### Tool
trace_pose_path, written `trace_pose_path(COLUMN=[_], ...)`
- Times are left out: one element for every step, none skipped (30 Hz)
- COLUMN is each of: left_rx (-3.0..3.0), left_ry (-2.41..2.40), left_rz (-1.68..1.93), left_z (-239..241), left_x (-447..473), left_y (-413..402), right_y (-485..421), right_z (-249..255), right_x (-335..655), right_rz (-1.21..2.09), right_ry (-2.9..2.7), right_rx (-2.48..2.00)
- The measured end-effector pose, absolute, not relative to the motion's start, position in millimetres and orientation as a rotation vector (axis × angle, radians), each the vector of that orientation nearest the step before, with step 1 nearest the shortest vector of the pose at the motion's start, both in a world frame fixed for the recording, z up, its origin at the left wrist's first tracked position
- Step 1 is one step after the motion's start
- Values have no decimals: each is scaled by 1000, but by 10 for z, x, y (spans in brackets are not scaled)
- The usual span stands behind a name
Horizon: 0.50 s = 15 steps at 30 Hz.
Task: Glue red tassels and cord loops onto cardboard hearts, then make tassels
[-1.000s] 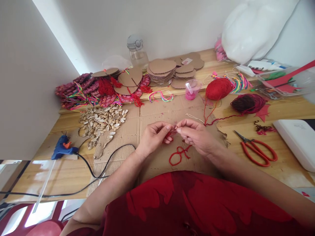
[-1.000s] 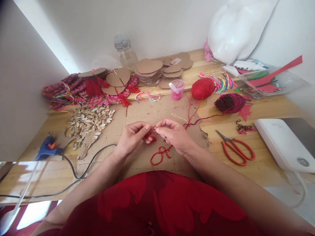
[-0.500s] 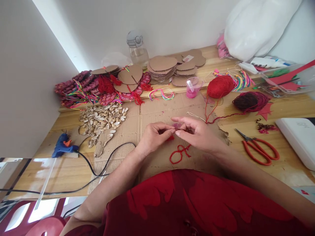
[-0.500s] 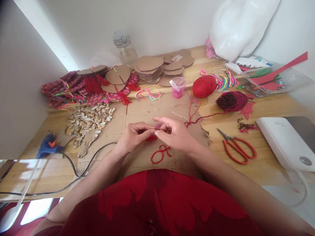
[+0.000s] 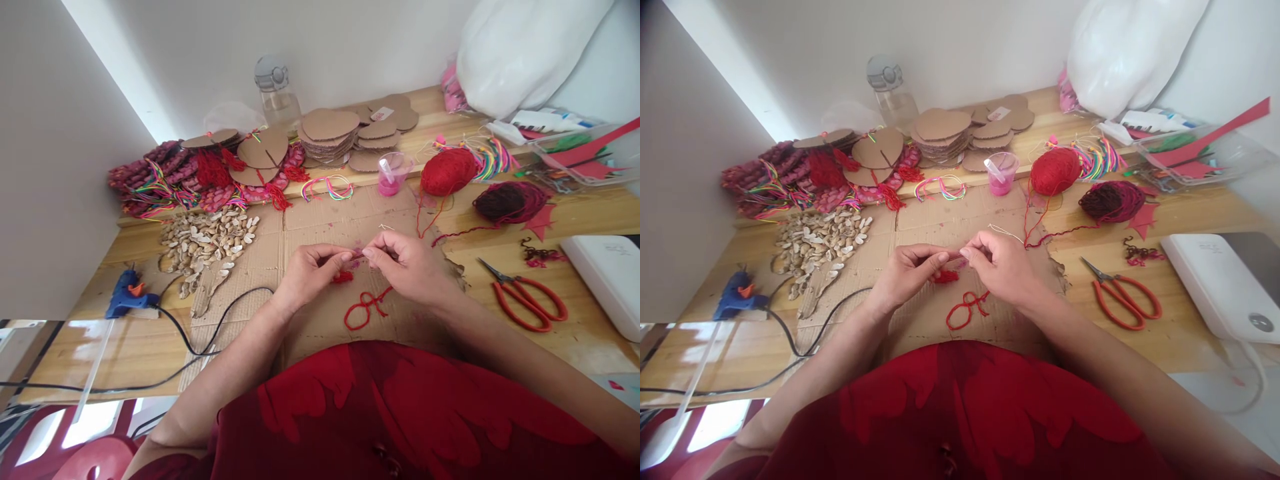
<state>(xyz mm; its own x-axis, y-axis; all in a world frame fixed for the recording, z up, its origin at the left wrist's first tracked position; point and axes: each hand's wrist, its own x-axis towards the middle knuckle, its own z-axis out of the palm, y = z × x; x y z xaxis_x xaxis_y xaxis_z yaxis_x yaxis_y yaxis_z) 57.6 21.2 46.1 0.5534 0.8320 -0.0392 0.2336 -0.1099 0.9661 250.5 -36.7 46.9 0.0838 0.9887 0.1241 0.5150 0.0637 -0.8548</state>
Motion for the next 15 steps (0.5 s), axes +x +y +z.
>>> trace_pose_path(left_rx=[1661, 1692, 1730, 1769, 1802, 1824, 1831, 1817, 1789, 1754, 1715, 1675, 1628, 1574, 1512], left_ry=[918, 919, 914, 907, 903, 904, 910, 917, 918, 911, 896, 874, 846, 814, 783], left_rz=[654, 660, 665, 667, 658, 638, 610, 579, 556, 545, 546, 555, 570, 580, 583], left_z=[461, 459, 456, 451, 447, 444, 443, 445, 450, 457, 467, 476, 484, 490, 492], left_x=[571, 565, 558, 549, 539, 529, 519, 510, 504, 500, 500, 503, 508, 515, 522], left_y=[214, 216, 218, 219, 220, 220, 219, 218, 215, 212, 207, 202, 197, 191, 187], right_y=[-368, -369, -371, -375, -379, -383, -388, -392, -396, -401, -404, -408, -411, -414, -416], right_z=[473, 481, 492, 504, 516, 526, 532, 534, 532, 528, 523, 518, 516, 518, 522], right_x=[2507, 2508, 2508, 2507, 2506, 2504, 2502, 2499, 2497, 2495, 2494, 2494, 2496, 2498, 2502], right_rz=[743, 734, 717, 694, 666, 642, 629, 624, 626, 633, 640, 647, 651, 651, 650], right_ry=[-1548, -1563, -1582, -1605, -1628, -1647, -1664, -1678, -1687, -1695, -1701, -1708, -1715, -1722, -1728], right_rx=[-1558, -1552, -1547, -1546, -1544, -1539, -1532, -1521, -1504, -1487, -1472, -1459, -1448, -1438, -1432])
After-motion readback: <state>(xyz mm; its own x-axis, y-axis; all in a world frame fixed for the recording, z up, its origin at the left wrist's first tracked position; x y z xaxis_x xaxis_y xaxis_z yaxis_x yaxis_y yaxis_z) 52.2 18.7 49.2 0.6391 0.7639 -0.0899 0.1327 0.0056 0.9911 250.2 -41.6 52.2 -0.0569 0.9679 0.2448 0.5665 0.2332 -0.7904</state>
